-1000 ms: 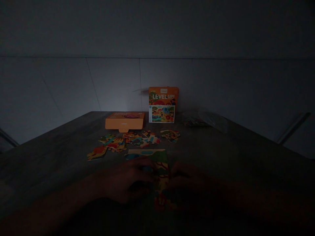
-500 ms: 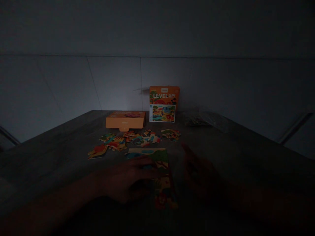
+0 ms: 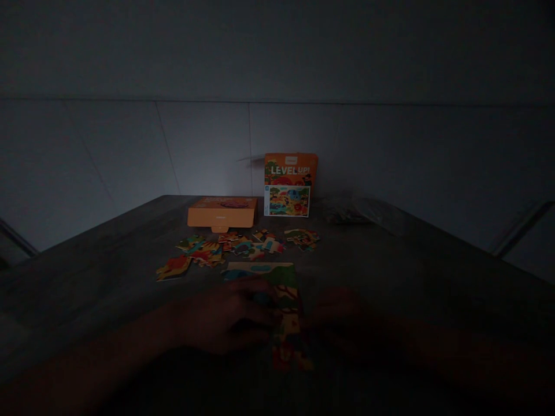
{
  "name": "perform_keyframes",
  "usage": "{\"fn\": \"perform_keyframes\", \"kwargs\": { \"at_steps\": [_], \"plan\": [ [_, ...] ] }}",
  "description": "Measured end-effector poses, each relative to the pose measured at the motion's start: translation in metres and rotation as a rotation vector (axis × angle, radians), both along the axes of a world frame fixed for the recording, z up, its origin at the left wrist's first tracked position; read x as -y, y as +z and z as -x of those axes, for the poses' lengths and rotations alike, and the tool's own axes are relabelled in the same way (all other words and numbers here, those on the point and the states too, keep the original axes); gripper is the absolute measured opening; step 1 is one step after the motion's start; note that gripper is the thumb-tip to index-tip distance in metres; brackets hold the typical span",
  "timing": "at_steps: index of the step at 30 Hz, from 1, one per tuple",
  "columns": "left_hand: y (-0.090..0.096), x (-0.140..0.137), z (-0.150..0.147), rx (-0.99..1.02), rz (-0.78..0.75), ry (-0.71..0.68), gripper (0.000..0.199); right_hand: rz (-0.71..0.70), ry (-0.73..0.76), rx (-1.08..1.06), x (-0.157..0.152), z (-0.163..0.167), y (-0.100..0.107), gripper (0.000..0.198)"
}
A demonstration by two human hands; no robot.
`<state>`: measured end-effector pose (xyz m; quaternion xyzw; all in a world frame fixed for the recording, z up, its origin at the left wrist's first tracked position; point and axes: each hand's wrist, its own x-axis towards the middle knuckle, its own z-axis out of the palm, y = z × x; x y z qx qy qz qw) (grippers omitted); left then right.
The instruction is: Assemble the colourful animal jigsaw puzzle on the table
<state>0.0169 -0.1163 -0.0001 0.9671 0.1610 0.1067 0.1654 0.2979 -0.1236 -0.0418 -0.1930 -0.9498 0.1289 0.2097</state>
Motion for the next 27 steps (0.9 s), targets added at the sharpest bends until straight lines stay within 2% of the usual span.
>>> {"fn": "perform_keyframes", "kwargs": {
  "at_steps": [5, 9, 12, 15, 22, 27],
  "plan": [
    [-0.002, -0.004, 0.003, -0.01, -0.06, 0.011, 0.03, 0.039, -0.017, -0.016, 0.001, -0.002, -0.001, 0.033],
    [0.006, -0.014, 0.015, -0.074, -0.199, 0.048, 0.011, 0.037, -0.037, -0.004, 0.002, -0.003, 0.0, 0.034],
    [0.015, -0.025, 0.03, -0.19, -0.219, 0.108, 0.022, 0.043, -0.032, -0.017, 0.001, -0.004, 0.0, 0.034],
    [0.021, -0.036, 0.048, -0.29, -0.099, 0.179, 0.03, 0.054, 0.001, -0.02, 0.0, -0.004, -0.002, 0.035],
    [0.023, -0.052, 0.071, -0.377, 0.294, 0.332, 0.027, 0.039, -0.014, -0.008, -0.002, -0.005, -0.005, 0.036],
    [0.025, -0.047, 0.069, -0.34, 0.402, 0.375, 0.024, 0.021, -0.054, 0.037, 0.002, -0.004, 0.001, 0.034]
  ]
}}
